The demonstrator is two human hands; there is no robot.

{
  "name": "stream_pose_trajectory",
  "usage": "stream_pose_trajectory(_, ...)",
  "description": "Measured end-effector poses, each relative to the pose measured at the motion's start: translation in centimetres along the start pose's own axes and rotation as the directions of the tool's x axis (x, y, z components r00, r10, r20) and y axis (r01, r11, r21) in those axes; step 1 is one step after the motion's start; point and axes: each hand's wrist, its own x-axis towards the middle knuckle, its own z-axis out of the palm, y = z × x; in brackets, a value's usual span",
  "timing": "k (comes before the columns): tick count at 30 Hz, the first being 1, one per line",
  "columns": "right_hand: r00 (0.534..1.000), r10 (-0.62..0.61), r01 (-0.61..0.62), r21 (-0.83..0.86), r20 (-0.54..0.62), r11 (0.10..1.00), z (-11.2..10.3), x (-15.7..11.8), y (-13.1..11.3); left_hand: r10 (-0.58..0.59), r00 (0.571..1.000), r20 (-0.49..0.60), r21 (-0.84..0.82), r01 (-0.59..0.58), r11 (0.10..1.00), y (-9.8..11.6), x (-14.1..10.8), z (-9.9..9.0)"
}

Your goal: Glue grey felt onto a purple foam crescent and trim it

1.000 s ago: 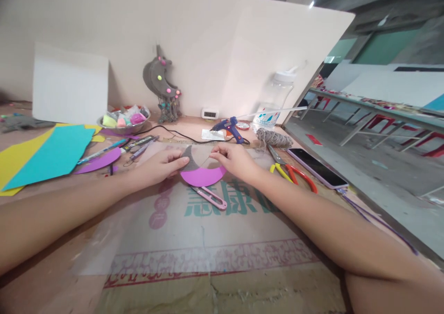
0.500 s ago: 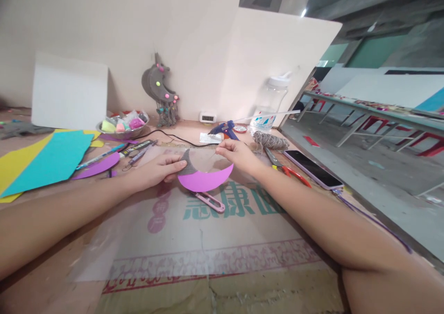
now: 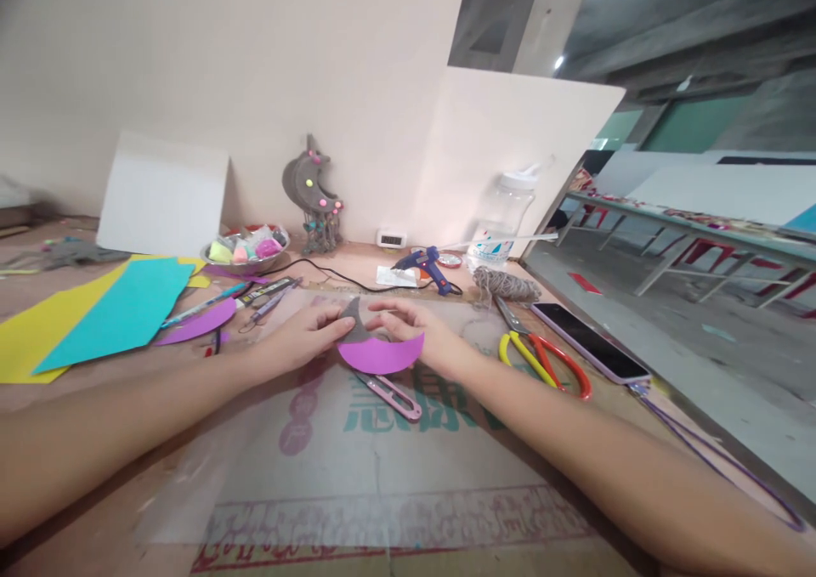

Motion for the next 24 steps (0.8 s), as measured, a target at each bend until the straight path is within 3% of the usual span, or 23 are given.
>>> stream_pose_trajectory(4,0.997,0.049,-0.052,0.052,0.056,0.997,-0.3,0.5,1.8,-0.015,1.000,0.026,0.006,0.015,1.000,-0.1,0.0,0.0)
stream_pose_trajectory(11,0.998,-0.010,0.012,-0.025,0.060,1.000,-0.6,1.2,3.7,-0.067,0.996,0.059,0.076,0.063,0.995,0.3,-0.2,-0.1)
stream_pose_trajectory(16,0.999,-0.029,0.029,-0.056,0.018,0.998,-0.3,1.3,3.7,-0.039,0.998,0.051,0.144,0.031,0.989,0.5,-0.2,-0.2)
stream_pose_trajectory(21,0.999,0.000,0.001,0.028,-0.034,1.000,-0.9,1.4,3.0,0.013,1.000,0.024,0.101,-0.015,0.995,0.4,-0.3,-0.2)
stream_pose_trajectory(24,1.000,0.026,-0.026,-0.001,-0.005,1.000,-1.0,1.2,2.2,0.055,0.998,-0.006,0.100,-0.054,0.994,0.5,-0.4,-0.3)
